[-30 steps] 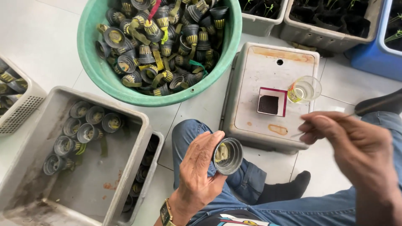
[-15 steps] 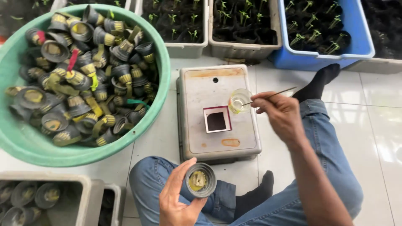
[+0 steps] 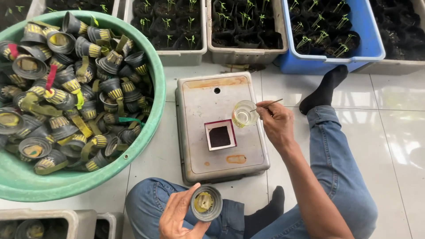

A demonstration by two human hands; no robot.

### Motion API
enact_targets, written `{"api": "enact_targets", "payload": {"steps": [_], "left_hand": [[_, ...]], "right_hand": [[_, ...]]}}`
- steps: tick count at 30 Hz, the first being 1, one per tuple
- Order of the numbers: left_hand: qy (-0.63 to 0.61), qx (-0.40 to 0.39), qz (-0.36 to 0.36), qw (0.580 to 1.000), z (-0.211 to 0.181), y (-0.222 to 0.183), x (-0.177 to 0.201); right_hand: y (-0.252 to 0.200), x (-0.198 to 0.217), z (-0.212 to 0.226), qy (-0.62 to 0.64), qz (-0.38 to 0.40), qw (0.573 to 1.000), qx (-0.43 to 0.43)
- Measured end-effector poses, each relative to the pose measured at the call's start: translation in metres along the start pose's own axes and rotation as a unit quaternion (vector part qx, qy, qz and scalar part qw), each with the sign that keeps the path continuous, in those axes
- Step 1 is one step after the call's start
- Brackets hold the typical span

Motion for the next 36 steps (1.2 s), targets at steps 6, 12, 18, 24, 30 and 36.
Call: {"api": "enact_targets", "payload": {"steps": [6, 12, 18, 24, 30, 36], "left_hand": [[0.004, 0.014, -0.013, 1.000, 0.001, -0.001, -0.001], [0.016, 0.027, -0.016, 0.999, 0.002, -0.001, 0.001], [0.024, 0.007, -0.048, 0.999, -0.004, 0.004, 0.005], [0.052, 0.026, -0.071, 0.996, -0.022, 0.009, 0.017], [0.063, 0.096, -0.087, 0.990, 0.046, -0.002, 0.014], [-0.238, 0.179, -0.126, 0.946, 0.106, -0.009, 0.002]], "right_hand": [[0.002, -0.005, -0.008, 0.018, 0.017, 1.000, -0.001], [0.004, 0.006, -0.007, 0.083, 0.015, 0.996, 0.014], [0.005, 0.002, -0.006, 0.164, -0.090, 0.980, 0.065], [-0.012, -0.002, 0.002, -0.020, -0.066, 0.983, 0.170], [-0.050, -0.005, 0.027, 0.150, 0.025, 0.988, 0.040], [-0.079, -0.054, 0.015, 0.285, 0.050, 0.953, -0.088]]}}
Point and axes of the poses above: each hand's wrist, its own y-axis towards the middle knuckle, its own x-axis out of the back of the hand, z = x × y, the point moved 1 cm from there along y, towards the middle knuckle, and after that the axes turned 5 degrees about z, right-handed, at the moved point
